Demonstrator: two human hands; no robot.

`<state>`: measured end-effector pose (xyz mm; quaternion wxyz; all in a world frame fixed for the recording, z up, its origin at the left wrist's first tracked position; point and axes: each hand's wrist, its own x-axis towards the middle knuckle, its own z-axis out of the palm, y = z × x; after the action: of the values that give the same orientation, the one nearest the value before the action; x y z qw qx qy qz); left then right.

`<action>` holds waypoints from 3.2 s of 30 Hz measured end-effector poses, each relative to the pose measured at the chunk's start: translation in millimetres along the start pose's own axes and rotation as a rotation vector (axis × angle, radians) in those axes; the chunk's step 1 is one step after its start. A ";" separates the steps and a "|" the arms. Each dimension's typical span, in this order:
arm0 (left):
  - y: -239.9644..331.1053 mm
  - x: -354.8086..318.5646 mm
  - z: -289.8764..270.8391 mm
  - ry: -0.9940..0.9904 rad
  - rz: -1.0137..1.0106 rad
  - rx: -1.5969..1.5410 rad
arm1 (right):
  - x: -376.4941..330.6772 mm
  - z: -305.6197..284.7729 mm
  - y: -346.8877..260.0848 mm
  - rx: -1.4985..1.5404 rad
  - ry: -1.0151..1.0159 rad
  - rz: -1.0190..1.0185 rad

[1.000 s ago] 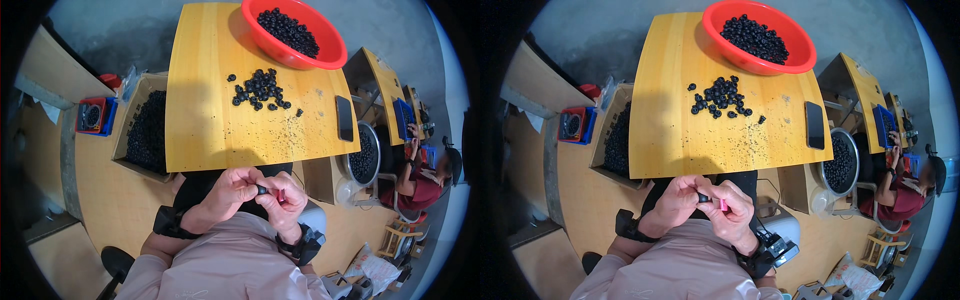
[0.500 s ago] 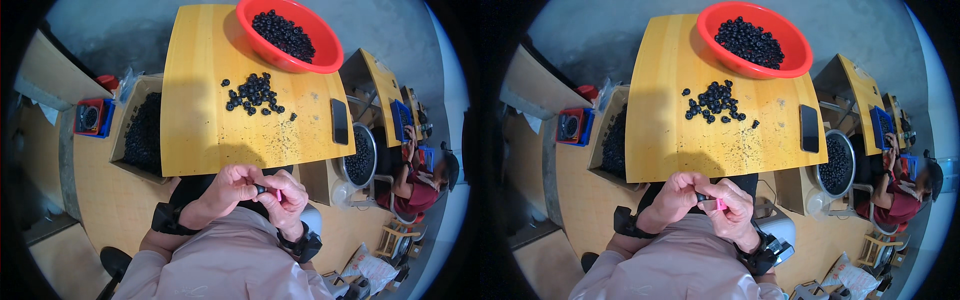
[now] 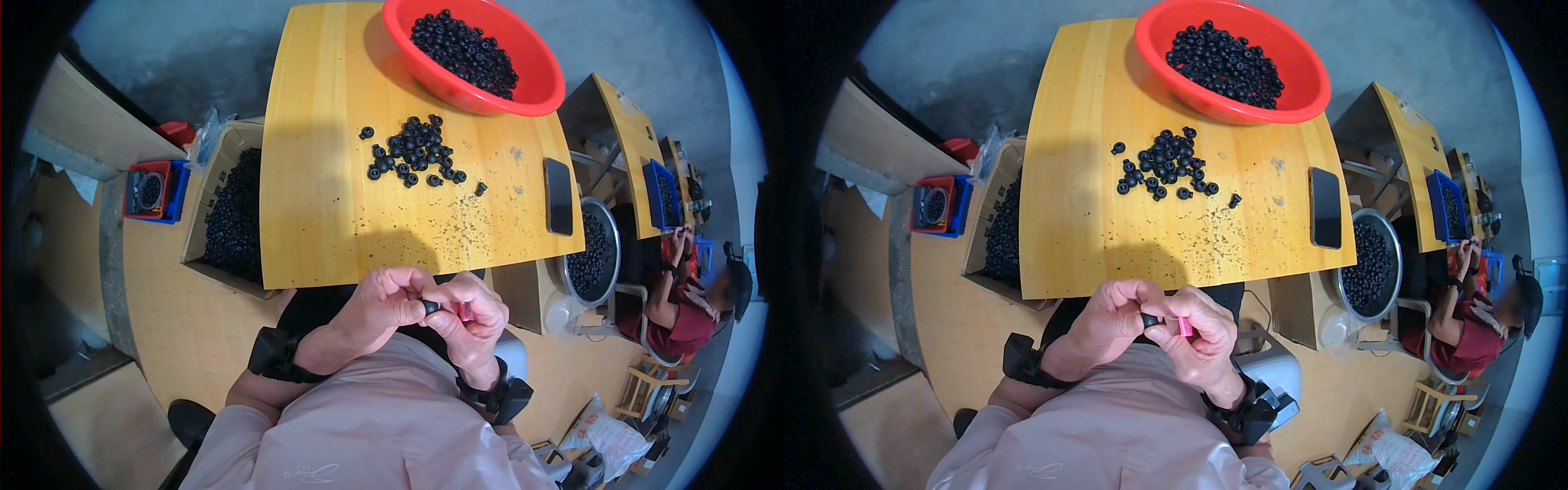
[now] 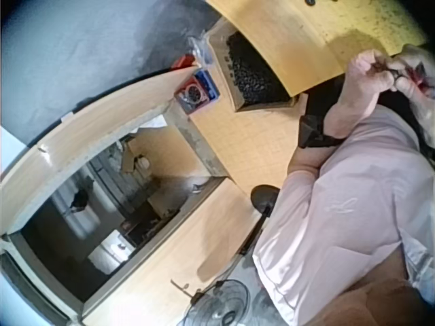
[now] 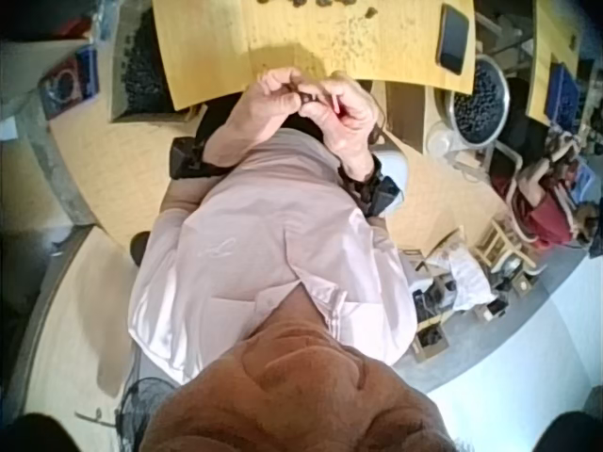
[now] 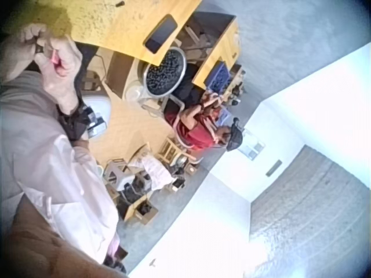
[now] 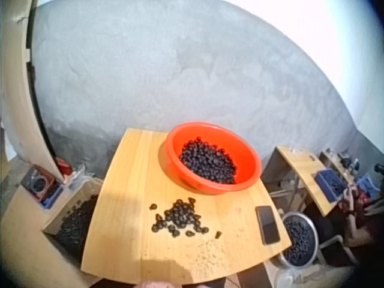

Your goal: Trimming excess material from black rubber parts using a small knife.

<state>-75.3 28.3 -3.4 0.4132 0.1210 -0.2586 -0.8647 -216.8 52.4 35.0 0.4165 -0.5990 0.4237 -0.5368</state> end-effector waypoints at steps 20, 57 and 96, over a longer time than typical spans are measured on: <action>4.4 13.2 3.9 0.127 0.070 0.086 | 4.1 -11.0 -4.5 -0.258 -0.024 -0.109; 5.1 10.8 -4.3 0.179 -0.011 0.069 | 6.1 -11.1 -6.7 -0.222 -0.072 0.050; 102.0 -59.0 -61.7 0.467 0.450 0.231 | 72.6 -15.5 68.9 -0.499 0.216 0.242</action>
<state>54.3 -0.8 0.5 0.6252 0.3019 -0.2735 -0.6657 -231.7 -37.9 -8.5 0.2698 -0.5674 0.6529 -0.4231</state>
